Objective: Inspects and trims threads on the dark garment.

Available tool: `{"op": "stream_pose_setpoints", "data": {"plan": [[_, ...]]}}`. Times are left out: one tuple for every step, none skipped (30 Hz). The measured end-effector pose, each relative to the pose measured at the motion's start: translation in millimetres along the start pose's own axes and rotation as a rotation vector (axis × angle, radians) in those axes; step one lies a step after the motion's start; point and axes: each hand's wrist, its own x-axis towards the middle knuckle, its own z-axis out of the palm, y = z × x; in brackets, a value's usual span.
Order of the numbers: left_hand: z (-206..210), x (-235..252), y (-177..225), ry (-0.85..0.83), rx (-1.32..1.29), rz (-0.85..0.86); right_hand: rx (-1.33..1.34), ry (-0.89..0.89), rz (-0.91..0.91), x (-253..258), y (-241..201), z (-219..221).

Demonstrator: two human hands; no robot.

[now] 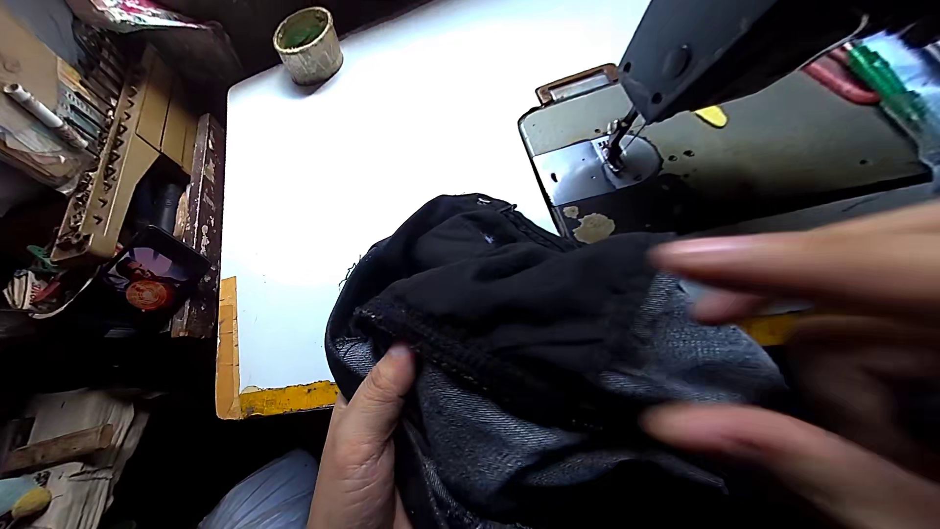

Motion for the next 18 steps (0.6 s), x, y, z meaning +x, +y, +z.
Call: {"op": "stream_pose_setpoints", "data": {"plan": [[0.4, -0.4, -0.3, -0.007, -0.012, 0.003, -0.117, 0.003, -0.078, 5.9, 9.2, 7.4], [0.7, -1.0, -0.1, -0.020, -0.021, 0.005, -0.162, -0.001, -0.137, 11.9, 18.2, 13.4], [0.5, -1.6, 0.7, -0.045, -0.025, 0.005, -0.168, -0.002, -0.166, 17.5, 23.8, 17.3], [-0.5, -2.4, 2.4, -0.087, -0.013, -0.004, -0.161, 0.000, -0.162, 21.7, 25.9, 19.7], [-2.5, -3.9, 5.0, -0.139, 0.019, -0.026, -0.145, 0.008, -0.149, 24.9, 25.6, 21.1], [-4.5, -6.3, 7.1, -0.159, 0.066, -0.047, -0.124, 0.013, -0.139, 27.4, 25.3, 21.6], [-6.1, -8.4, 8.2, -0.158, 0.126, -0.070, -0.113, 0.015, -0.133, 29.3, 25.0, 22.3], [-6.5, -9.2, 8.2, -0.151, 0.195, -0.096, -0.108, 0.012, -0.129, 31.0, 24.7, 23.2], [-6.3, -8.0, 7.9, -0.151, 0.247, -0.124, -0.102, 0.002, -0.126, 32.5, 24.5, 24.5], [-5.2, -5.5, 7.6, -0.131, 0.288, -0.149, -0.089, -0.005, -0.127, 33.7, 24.8, 26.2], [-3.8, -3.3, 7.4, -0.084, 0.310, -0.171, -0.075, -0.011, -0.134, 34.4, 25.5, 27.5], [-3.4, -1.0, 7.3, -0.028, 0.306, -0.189, -0.065, -0.014, -0.143, 33.8, 26.3, 27.5], [-4.1, 1.1, 7.3, 0.020, 0.267, -0.201, -0.066, -0.007, -0.151, 31.1, 26.8, 25.9], [-5.5, 3.2, 7.5, 0.044, 0.212, -0.206, -0.074, 0.007, -0.157, 25.7, 26.6, 22.4], [-6.8, 5.1, 7.8, 0.052, 0.161, -0.207, -0.071, 0.034, -0.150, 17.3, 25.3, 17.8], [-8.0, 6.5, 7.8, 0.051, 0.118, -0.208, -0.067, 0.054, -0.116, 6.6, 21.4, 12.8], [-9.0, 7.4, 7.4, 0.046, 0.082, -0.211, -0.071, 0.040, -0.069, -3.9, 15.4, 7.2], [-10.0, 7.9, 6.6, 0.032, 0.054, -0.214, -0.070, 0.004, -0.024, -13.6, 10.3, 3.4]]}}
